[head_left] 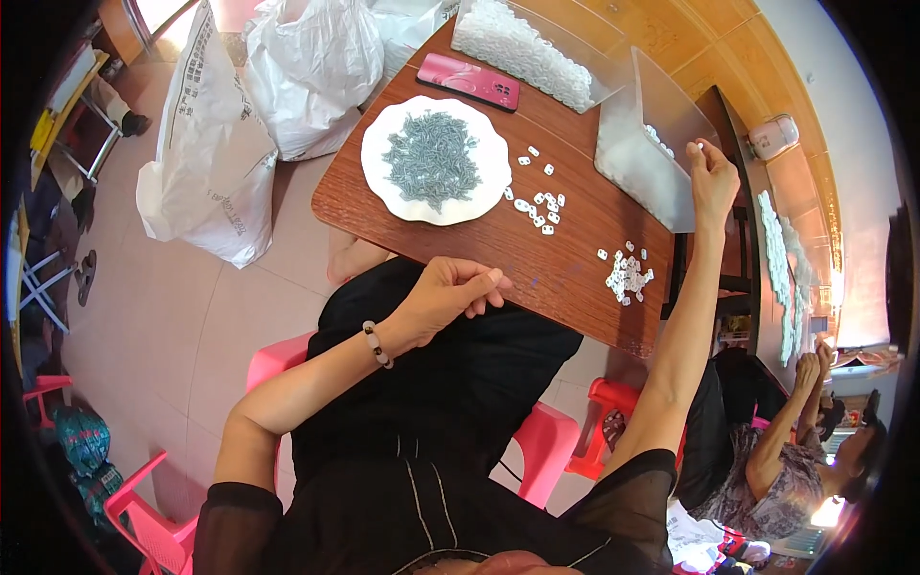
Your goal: Inserting small metal pins into plastic ring-like components to assemble them.
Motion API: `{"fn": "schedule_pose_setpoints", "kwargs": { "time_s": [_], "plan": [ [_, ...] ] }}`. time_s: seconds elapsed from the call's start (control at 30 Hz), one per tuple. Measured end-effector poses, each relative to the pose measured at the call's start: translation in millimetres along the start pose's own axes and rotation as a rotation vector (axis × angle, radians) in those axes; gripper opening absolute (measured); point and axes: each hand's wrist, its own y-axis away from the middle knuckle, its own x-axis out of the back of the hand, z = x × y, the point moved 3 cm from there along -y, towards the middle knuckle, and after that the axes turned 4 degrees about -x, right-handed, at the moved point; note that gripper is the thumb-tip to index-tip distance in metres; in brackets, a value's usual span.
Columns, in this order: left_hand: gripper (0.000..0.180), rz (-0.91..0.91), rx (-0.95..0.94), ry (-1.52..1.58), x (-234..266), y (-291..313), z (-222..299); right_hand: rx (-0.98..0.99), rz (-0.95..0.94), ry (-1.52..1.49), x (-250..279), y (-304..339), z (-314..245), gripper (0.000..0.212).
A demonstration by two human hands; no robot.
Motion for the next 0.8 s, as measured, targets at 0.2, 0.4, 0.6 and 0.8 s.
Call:
{"fn": "schedule_pose_setpoints", "kwargs": {
  "time_s": [0.2,0.4,0.6,0.8],
  "plan": [
    [0.026,0.006,-0.004,-0.038,0.8,2.8,4.5,-0.098,-0.078,0.117,-15.9,-0.7,11.1,0.036],
    [0.021,0.012,0.016,-0.034,3.4,2.0,6.2,-0.064,-0.048,0.023,-10.4,11.6,-1.2,0.033],
    [0.02,0.044,-0.052,-0.069,-1.7,7.3,29.8,0.238,0.103,-0.272,1.1,91.8,-50.4,0.014],
    [0.019,0.16,-0.405,-0.365,-3.9,-2.5,115.7,0.281,-0.115,-0.435,-3.4,186.3,-74.7,0.004]
  ]
}}
